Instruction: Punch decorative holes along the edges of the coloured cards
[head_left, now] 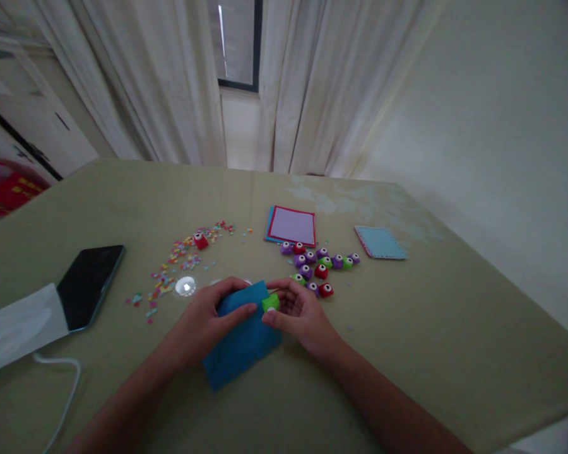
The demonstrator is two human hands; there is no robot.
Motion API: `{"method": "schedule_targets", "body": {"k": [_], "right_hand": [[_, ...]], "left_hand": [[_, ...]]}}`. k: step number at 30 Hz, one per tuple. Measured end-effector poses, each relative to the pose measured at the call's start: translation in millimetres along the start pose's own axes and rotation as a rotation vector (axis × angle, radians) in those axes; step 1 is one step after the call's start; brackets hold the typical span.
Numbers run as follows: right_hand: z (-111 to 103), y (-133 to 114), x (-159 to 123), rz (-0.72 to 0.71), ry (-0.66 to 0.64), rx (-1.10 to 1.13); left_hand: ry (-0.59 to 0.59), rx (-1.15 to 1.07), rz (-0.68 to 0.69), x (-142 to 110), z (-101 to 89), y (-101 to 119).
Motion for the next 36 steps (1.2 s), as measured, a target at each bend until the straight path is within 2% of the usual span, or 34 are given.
{"method": "schedule_targets", "body": {"k": [5,8,11,14,17,21,27,36], "right_hand": [[-5.6,-2.7,0.1,-0.038,0.026,-0.142],[-7.0,-6.9,0.3,-0.074,0.011,-0.371],[-6.4,-18.0,-1.1,-0.181,0.037,-0.659],[-6.3,-25.5,-2.3,-0.249,0.073,-0.822],[-8.1,-28.7,-2.0,-0.269,0.076,-0.857],[-11.2,-30.9,-0.6,-0.265,0.059,-0.864],[-12.5,-32.8,0.8,-0.266,0.066,-0.881],[-12.7,-34.4,1.1,-0.260,0.025,-0.893]], "left_hand": [[-0.036,0.046,0.021,0.1,4.9,-0.6],[-0.023,0.187,0.063,1.4,7.3,-3.5],[0.020,0.312,0.103,2.9,9.9,-6.8],[0.093,0.377,0.119,2.5,8.8,-6.4],[0.152,0.501,0.173,-1.4,5.9,3.0],[0.051,0.611,0.211,-6.1,11.0,7.2],[-0.101,0.582,0.206,-7.4,16.4,-2.1],[-0.100,0.562,0.231,-6.5,16.1,-3.7]]}}
Point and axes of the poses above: each hand's wrist, its own x-axis towards the middle knuckle, its own z-axis out of the palm, y = z × x, the point moved 9 cm from there along x, towards the middle knuckle, and after that the axes turned 6 degrees about -x, right-handed, at the moved point
